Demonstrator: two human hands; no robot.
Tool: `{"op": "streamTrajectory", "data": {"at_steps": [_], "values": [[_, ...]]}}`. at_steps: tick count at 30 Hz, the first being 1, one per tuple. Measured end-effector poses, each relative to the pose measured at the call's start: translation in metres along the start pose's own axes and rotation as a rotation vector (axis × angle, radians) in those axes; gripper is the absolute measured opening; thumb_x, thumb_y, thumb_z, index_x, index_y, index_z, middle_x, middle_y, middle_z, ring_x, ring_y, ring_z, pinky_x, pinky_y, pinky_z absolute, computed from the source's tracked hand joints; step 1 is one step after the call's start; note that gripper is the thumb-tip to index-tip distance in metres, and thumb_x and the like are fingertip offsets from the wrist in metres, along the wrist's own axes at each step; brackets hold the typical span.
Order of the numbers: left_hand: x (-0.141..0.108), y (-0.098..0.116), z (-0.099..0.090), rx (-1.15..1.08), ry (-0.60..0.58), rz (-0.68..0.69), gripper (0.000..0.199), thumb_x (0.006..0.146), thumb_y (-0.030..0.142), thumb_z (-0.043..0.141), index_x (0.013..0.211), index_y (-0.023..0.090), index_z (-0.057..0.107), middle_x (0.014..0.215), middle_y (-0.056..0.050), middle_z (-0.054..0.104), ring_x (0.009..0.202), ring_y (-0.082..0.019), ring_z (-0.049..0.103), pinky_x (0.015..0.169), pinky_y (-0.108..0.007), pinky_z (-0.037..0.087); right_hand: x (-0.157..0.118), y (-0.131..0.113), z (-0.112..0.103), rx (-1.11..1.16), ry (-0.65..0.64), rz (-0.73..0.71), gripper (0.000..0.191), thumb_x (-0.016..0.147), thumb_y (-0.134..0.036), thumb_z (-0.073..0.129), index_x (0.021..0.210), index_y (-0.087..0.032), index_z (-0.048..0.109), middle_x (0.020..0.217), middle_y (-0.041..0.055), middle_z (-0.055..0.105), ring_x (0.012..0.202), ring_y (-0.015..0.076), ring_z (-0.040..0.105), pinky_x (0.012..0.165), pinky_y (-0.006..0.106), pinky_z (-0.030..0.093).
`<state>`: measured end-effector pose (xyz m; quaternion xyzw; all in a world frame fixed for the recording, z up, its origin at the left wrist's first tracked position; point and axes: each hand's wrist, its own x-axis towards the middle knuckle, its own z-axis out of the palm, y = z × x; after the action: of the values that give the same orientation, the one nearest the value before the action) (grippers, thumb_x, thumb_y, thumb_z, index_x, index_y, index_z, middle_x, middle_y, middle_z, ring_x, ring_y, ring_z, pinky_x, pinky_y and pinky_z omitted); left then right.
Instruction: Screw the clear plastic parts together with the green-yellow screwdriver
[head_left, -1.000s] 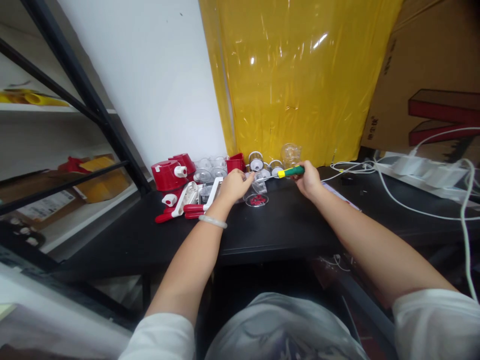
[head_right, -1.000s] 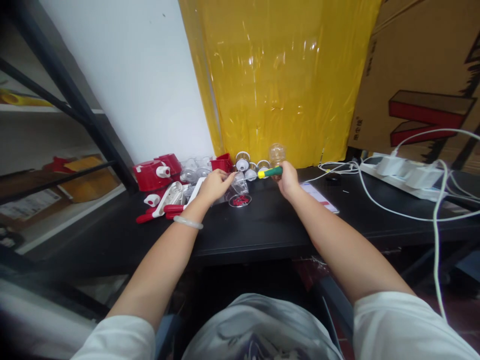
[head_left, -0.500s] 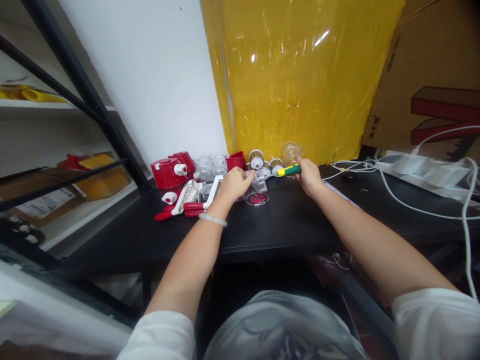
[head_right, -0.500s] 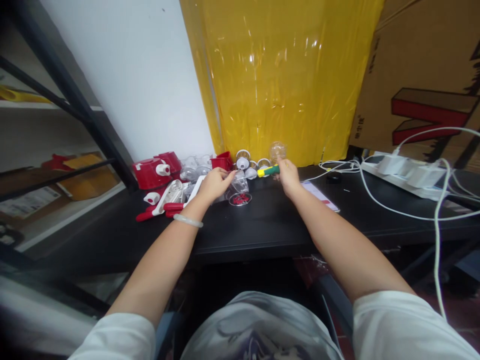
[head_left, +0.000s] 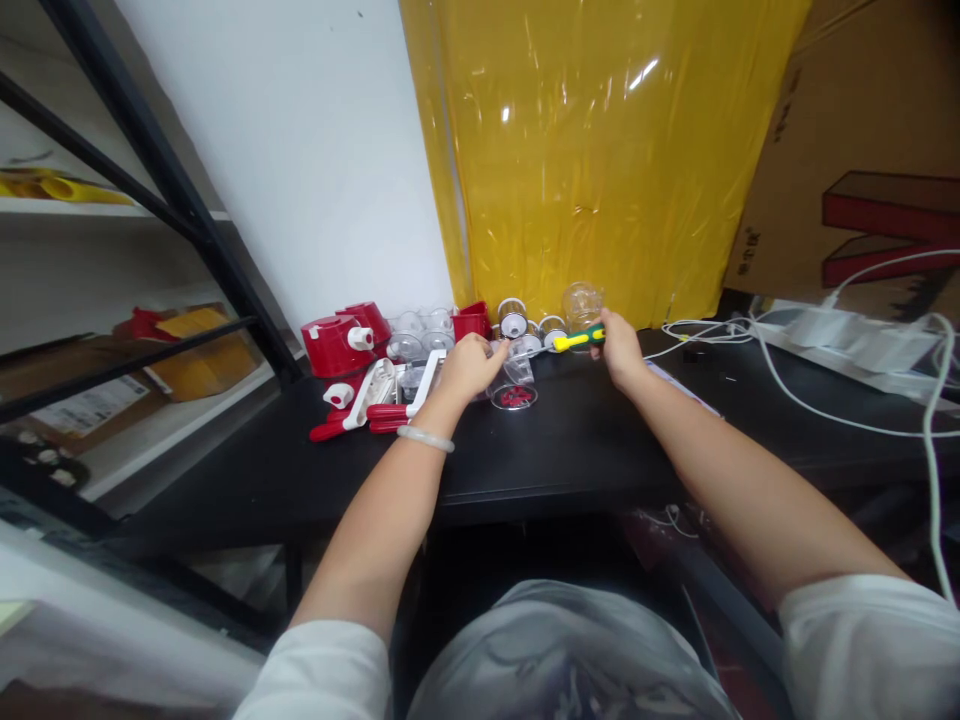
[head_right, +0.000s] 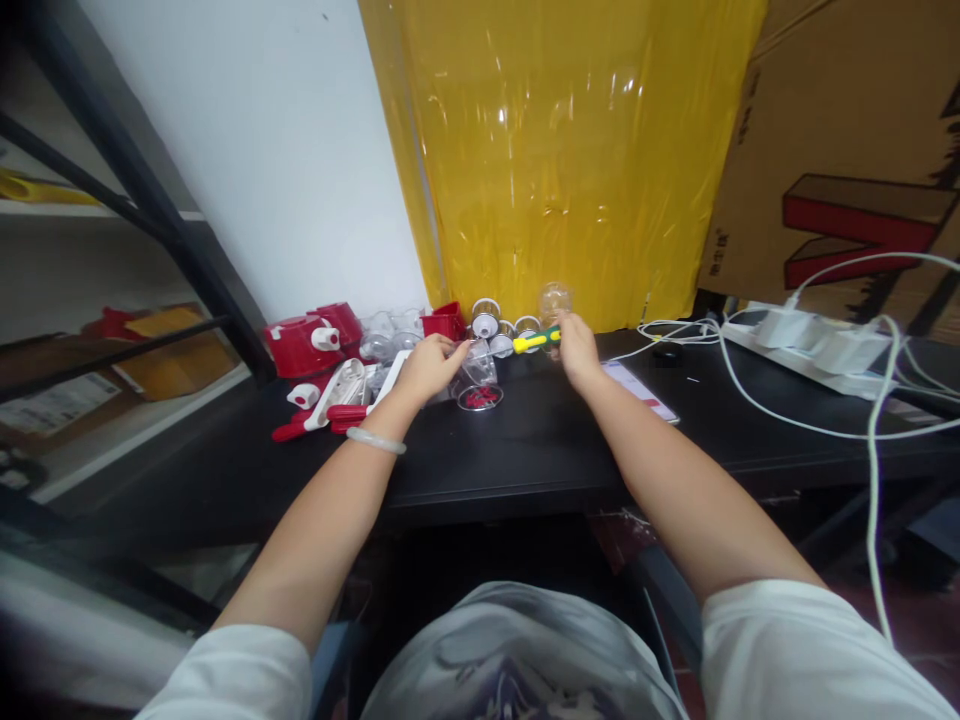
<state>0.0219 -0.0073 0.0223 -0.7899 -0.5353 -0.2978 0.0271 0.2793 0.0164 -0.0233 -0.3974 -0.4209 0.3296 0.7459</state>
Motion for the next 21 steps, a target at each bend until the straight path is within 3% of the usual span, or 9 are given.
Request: {"op": "streamTrajectory", "data": {"at_steps": [2,4,7,10,13,17,21], "values": [[0.0,0.0,0.0,0.005,-0.003,0.0,0.052,0.101,0.053,0.046,0.082,0.016,0.077,0.11,-0.014,0.074,0.106,-0.026,0.068,0.095,-0.034,0.049,-0.001,0.0,0.0,-0.043,-0.005,-0.004,0.043,0.075,-0.061,0.072,0.072,-0.024,0.051,0.054,-0.0067,0.039,0.045,0.0098,0.039,0.043,0.026,0.039],[0.0,0.0,0.0,0.01,-0.006,0.007,0.052,0.102,0.052,0.045,0.082,0.016,0.077,0.111,-0.014,0.074,0.107,-0.027,0.068,0.096,-0.034,0.049,-0.003,-0.002,0.003,0.009,-0.018,0.047,0.042,0.072,-0.056,0.076,0.072,-0.025,0.048,0.054,-0.0078,0.038,0.044,0.0088,0.036,0.045,0.025,0.04],[0.0,0.0,0.0,0.015,-0.006,0.006,0.053,0.102,0.053,0.045,0.082,0.016,0.077,0.111,-0.014,0.074,0.106,-0.027,0.068,0.095,-0.035,0.049,-0.007,-0.008,0.007,0.168,-0.047,0.128,0.032,0.07,-0.04,0.076,0.077,-0.024,0.049,0.061,-0.0067,0.047,0.049,0.0086,0.042,0.05,0.025,0.044],[0.0,0.0,0.0,0.011,-0.005,0.005,0.053,0.102,0.053,0.045,0.083,0.016,0.077,0.111,-0.014,0.074,0.105,-0.027,0.068,0.095,-0.035,0.05,-0.01,-0.01,0.008,0.24,-0.08,0.151,0.027,0.067,-0.035,0.072,0.081,-0.024,0.051,0.071,-0.005,0.054,0.055,0.01,0.05,0.054,0.026,0.048],[0.0,-0.001,0.001,0.005,-0.007,0.008,0.053,0.102,0.053,0.045,0.083,0.016,0.077,0.111,-0.014,0.074,0.106,-0.027,0.068,0.095,-0.036,0.05,-0.008,-0.007,0.005,0.156,-0.082,0.102,0.032,0.07,-0.046,0.072,0.081,-0.024,0.05,0.072,-0.0042,0.055,0.054,0.0113,0.051,0.051,0.028,0.046],[0.001,-0.002,0.002,-0.001,0.0,0.007,0.053,0.101,0.054,0.045,0.082,0.016,0.077,0.111,-0.014,0.074,0.107,-0.027,0.068,0.096,-0.035,0.049,-0.004,-0.002,0.002,-0.012,-0.017,0.032,0.047,0.077,-0.069,0.065,0.076,-0.025,0.048,0.057,-0.0056,0.043,0.046,0.0116,0.042,0.046,0.028,0.04],[0.0,0.0,0.001,-0.007,-0.002,0.0,0.051,0.101,0.052,0.046,0.083,0.016,0.077,0.111,-0.014,0.074,0.107,-0.027,0.068,0.096,-0.036,0.049,-0.006,-0.004,0.004,0.012,-0.056,0.06,0.042,0.073,-0.058,0.075,0.074,-0.025,0.048,0.053,-0.0081,0.037,0.043,0.0099,0.037,0.047,0.028,0.041]]}}
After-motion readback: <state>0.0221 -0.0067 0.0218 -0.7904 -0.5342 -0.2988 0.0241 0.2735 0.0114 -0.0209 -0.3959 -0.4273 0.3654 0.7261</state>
